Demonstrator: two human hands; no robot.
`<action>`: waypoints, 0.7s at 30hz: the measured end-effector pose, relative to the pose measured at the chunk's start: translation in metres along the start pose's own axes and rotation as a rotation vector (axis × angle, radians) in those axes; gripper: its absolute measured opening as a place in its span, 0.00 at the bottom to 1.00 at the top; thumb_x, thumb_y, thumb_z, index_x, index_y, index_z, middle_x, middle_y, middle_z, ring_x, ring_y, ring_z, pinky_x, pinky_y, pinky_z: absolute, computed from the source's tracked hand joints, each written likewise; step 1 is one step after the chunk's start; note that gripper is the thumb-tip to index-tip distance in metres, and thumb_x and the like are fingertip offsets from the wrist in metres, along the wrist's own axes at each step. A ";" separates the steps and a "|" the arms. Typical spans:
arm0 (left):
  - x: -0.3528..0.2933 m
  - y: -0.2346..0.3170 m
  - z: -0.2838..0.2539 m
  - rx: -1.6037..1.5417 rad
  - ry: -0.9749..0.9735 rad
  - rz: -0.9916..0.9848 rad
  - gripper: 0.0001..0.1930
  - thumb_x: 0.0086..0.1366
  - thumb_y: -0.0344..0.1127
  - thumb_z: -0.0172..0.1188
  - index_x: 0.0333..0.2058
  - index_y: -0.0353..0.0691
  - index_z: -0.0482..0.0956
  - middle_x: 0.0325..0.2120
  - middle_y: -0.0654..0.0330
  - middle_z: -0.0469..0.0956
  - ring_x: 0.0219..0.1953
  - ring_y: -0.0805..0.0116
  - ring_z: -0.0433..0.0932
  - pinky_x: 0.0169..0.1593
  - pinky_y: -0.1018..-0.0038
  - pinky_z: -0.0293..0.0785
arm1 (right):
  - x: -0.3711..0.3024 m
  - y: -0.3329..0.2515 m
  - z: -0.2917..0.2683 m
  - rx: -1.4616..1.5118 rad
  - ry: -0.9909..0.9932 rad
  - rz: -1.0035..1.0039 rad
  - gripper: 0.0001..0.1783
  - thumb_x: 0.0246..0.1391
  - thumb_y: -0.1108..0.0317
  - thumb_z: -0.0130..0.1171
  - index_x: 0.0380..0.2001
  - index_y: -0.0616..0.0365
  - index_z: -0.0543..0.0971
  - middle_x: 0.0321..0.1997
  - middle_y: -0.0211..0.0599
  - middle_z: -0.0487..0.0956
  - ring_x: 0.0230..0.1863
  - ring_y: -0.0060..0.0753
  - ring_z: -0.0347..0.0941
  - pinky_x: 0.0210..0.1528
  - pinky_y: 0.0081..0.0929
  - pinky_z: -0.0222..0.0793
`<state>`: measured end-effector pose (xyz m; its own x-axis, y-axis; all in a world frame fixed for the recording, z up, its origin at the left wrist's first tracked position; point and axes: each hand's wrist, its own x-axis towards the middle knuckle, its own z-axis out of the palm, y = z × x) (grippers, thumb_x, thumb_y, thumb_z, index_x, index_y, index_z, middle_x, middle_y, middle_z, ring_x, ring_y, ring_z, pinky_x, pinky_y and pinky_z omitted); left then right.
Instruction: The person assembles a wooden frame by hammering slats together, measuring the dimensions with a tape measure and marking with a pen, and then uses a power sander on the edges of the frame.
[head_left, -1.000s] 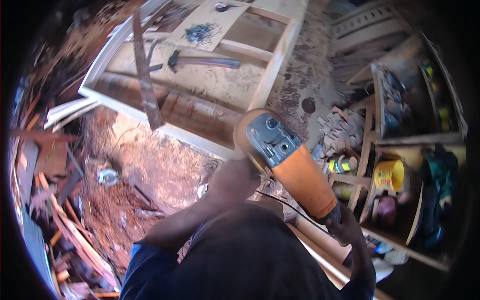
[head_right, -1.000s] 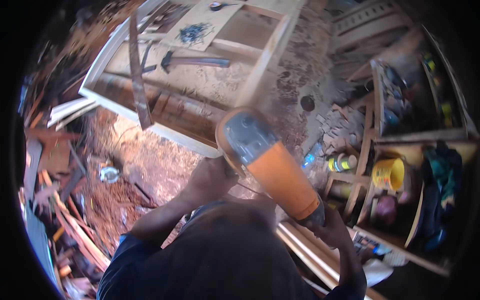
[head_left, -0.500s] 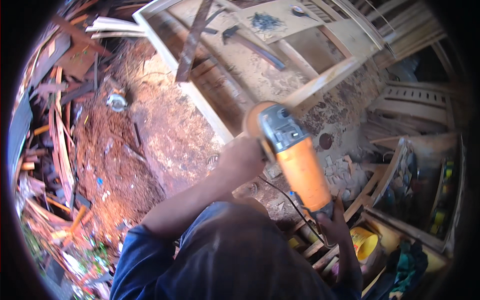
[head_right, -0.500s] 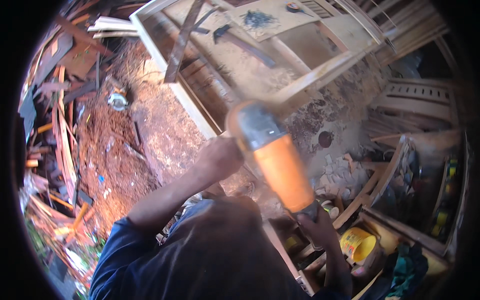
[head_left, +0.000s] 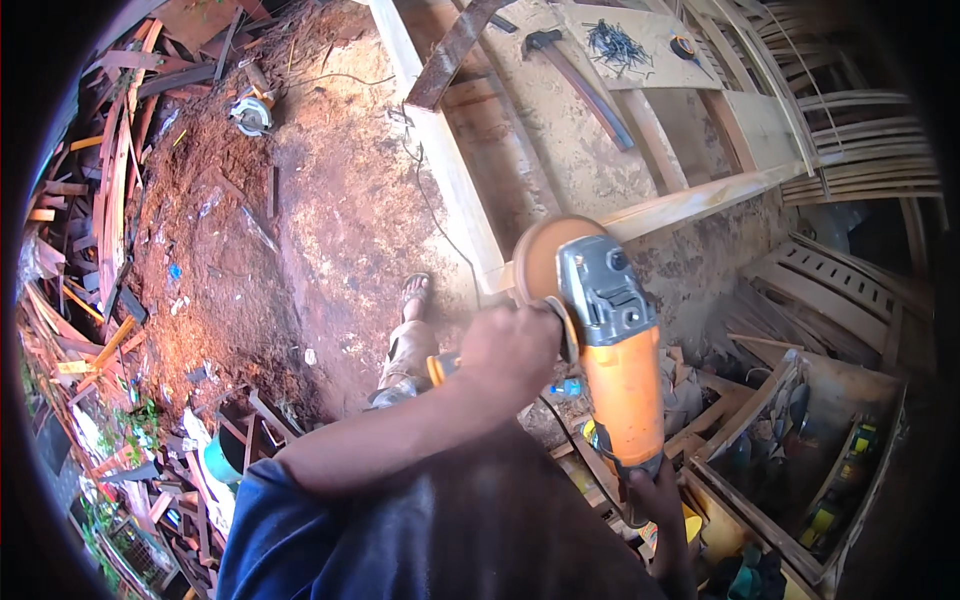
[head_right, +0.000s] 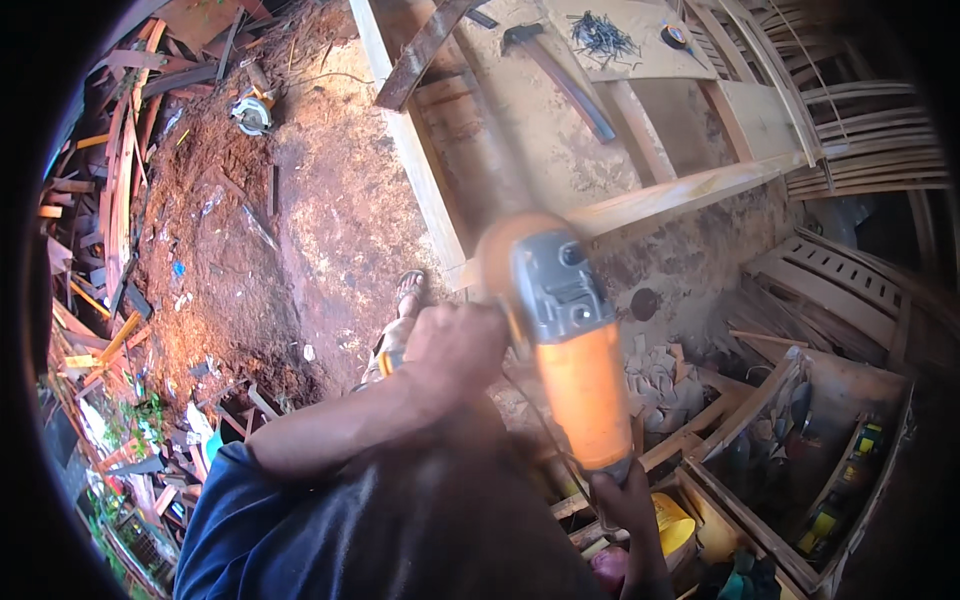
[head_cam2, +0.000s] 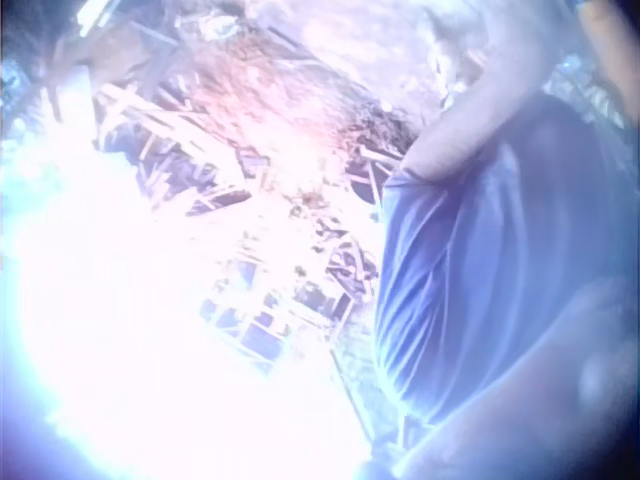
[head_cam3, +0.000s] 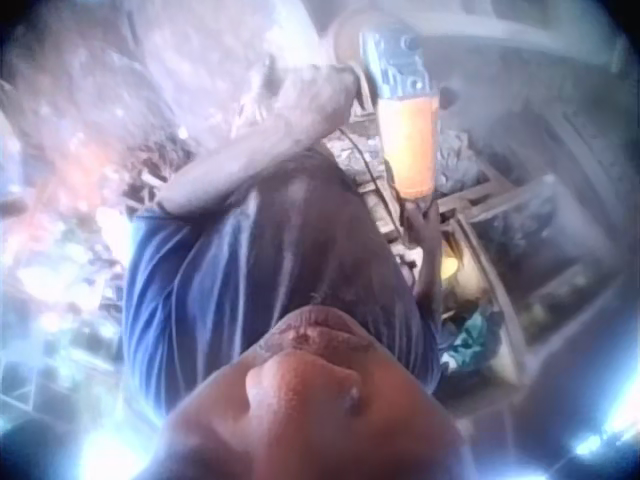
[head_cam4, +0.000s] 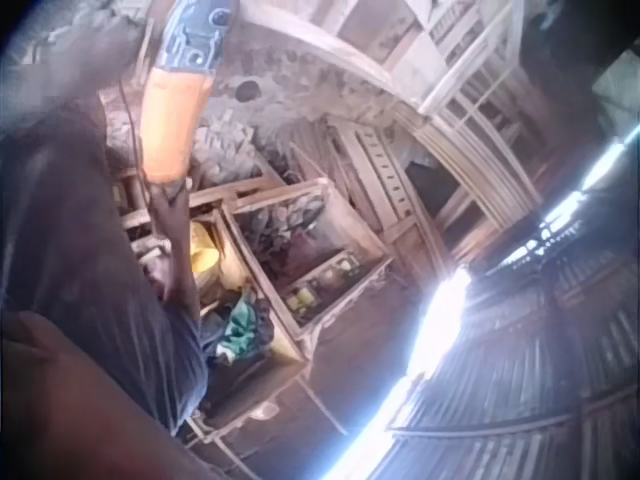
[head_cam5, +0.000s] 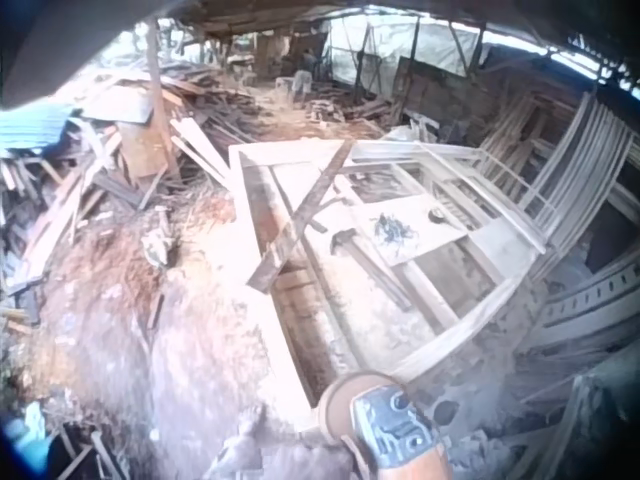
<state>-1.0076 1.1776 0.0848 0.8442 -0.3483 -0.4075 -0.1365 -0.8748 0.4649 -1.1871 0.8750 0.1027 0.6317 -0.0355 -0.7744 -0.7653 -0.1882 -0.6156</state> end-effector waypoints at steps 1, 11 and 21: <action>0.002 0.002 0.001 0.008 0.012 0.050 0.06 0.56 0.30 0.58 0.31 0.40 0.83 0.30 0.53 0.84 0.33 0.57 0.86 0.35 0.64 0.82 | -0.001 -0.005 0.001 -0.008 -0.006 0.001 0.28 0.49 0.63 0.63 0.53 0.65 0.72 0.33 0.35 0.79 0.31 0.24 0.77 0.34 0.27 0.75; 0.007 -0.004 0.005 -0.035 0.036 0.027 0.07 0.56 0.30 0.58 0.31 0.38 0.84 0.27 0.52 0.84 0.33 0.54 0.86 0.37 0.62 0.83 | 0.002 -0.027 0.014 -0.067 0.056 -0.059 0.24 0.49 0.68 0.60 0.49 0.64 0.71 0.28 0.34 0.78 0.24 0.22 0.74 0.27 0.25 0.73; 0.029 0.004 -0.006 -0.112 -0.037 0.029 0.07 0.58 0.32 0.61 0.34 0.39 0.84 0.36 0.52 0.84 0.40 0.55 0.85 0.42 0.63 0.81 | 0.008 -0.001 -0.018 -0.098 0.092 -0.012 0.28 0.51 0.66 0.60 0.55 0.65 0.71 0.39 0.34 0.79 0.34 0.20 0.75 0.34 0.24 0.74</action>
<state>-0.9808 1.1660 0.0801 0.8208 -0.3870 -0.4202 -0.1001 -0.8215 0.5613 -1.1791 0.8575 0.0997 0.6526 -0.1213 -0.7479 -0.7447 -0.2844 -0.6038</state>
